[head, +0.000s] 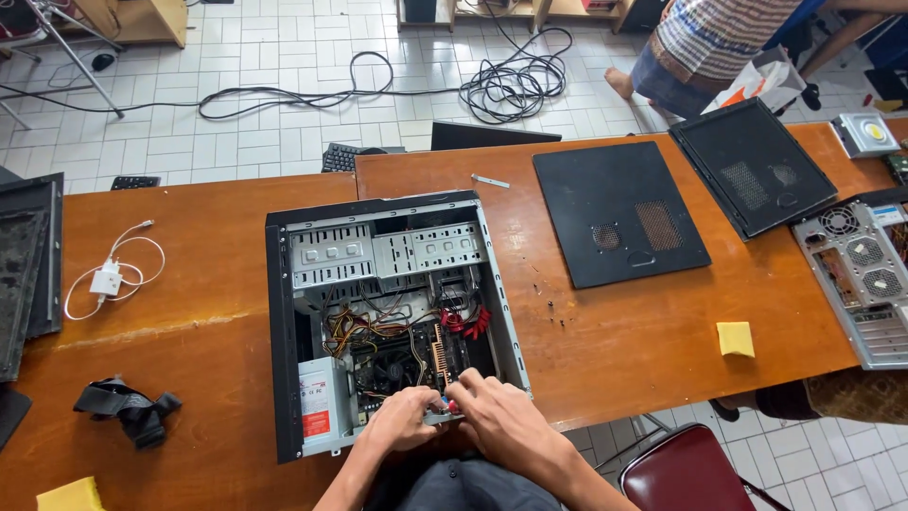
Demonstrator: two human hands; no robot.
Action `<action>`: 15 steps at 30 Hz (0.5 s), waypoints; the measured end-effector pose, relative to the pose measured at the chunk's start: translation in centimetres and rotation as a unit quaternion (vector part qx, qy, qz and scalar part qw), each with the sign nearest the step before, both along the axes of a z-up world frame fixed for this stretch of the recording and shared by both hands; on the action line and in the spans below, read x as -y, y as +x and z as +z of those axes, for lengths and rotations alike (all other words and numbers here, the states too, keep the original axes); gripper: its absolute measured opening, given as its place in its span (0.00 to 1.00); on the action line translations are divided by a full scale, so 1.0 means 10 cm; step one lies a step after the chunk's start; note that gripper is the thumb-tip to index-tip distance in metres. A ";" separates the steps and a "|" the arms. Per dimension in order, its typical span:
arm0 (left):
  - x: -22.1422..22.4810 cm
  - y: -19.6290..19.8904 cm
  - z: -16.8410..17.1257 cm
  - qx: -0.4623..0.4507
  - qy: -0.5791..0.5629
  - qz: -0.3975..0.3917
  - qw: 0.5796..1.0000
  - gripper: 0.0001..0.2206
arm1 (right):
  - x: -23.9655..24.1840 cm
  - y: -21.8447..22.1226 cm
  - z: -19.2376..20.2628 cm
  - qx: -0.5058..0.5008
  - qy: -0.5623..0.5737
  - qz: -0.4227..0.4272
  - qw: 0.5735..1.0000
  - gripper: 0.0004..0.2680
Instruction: Connecting internal cables and installing an expansion card into a desktop computer motherboard.
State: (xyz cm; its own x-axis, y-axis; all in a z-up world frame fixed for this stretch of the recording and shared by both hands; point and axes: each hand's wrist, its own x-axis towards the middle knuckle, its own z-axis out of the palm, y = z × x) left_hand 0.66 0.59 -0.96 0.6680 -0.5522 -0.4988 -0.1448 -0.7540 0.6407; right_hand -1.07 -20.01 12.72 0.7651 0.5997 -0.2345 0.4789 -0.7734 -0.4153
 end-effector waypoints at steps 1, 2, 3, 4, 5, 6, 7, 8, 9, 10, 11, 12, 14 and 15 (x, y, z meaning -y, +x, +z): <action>0.00 0.00 -0.01 -0.001 0.000 -0.001 1.000 0.19 | 0.00 -0.02 -0.06 -0.001 0.000 -0.001 1.000 0.11; -0.01 -0.01 -0.03 0.006 -0.006 0.001 1.000 0.16 | 0.01 -0.04 -0.13 0.020 0.016 0.013 1.000 0.09; -0.01 -0.02 -0.04 0.013 -0.012 0.003 1.000 0.14 | 0.01 -0.06 -0.19 0.040 0.031 0.027 0.998 0.07; 0.00 -0.02 -0.05 0.011 -0.012 0.001 1.000 0.14 | -0.03 -0.08 -0.20 0.039 0.031 0.025 0.998 0.07; -0.01 -0.02 -0.06 0.015 -0.013 -0.002 1.000 0.14 | -0.07 -0.08 -0.21 0.073 -0.029 0.008 0.997 0.07; -0.01 -0.02 -0.07 0.018 -0.013 -0.005 1.000 0.13 | -0.12 -0.09 -0.23 0.107 -0.089 -0.008 0.990 0.14; -0.01 -0.03 -0.06 0.019 -0.013 -0.008 1.000 0.13 | -0.12 -0.10 -0.35 0.108 -0.088 -0.011 0.990 0.14; -0.01 -0.03 -0.05 0.017 -0.003 -0.009 1.000 0.12 | -0.12 -0.11 -0.48 0.169 -0.113 -0.036 0.978 0.15; 0.00 -0.03 -0.04 0.016 0.005 -0.010 1.000 0.10 | -0.11 -0.11 -0.61 0.229 -0.139 -0.060 0.962 0.18; 0.00 0.00 -0.02 0.017 0.004 -0.012 1.000 0.10 | -0.10 -0.09 -0.57 0.230 -0.140 -0.062 0.961 0.18; 0.00 -0.01 -0.01 0.017 0.005 -0.014 1.000 0.09 | -0.10 -0.11 -0.53 0.198 -0.135 -0.097 0.966 0.18; 0.00 -0.02 0.00 0.017 0.005 -0.017 1.000 0.08 | -0.10 -0.11 -0.51 0.165 -0.129 -0.131 0.969 0.19; 0.00 -0.04 0.00 0.020 -0.007 -0.016 1.000 0.10 | -0.09 -0.14 -0.29 0.103 -0.097 -0.119 0.983 0.19; -0.01 -0.04 0.00 0.027 -0.018 -0.009 0.999 0.13 | -0.09 -0.14 -0.19 0.046 -0.061 -0.099 0.992 0.21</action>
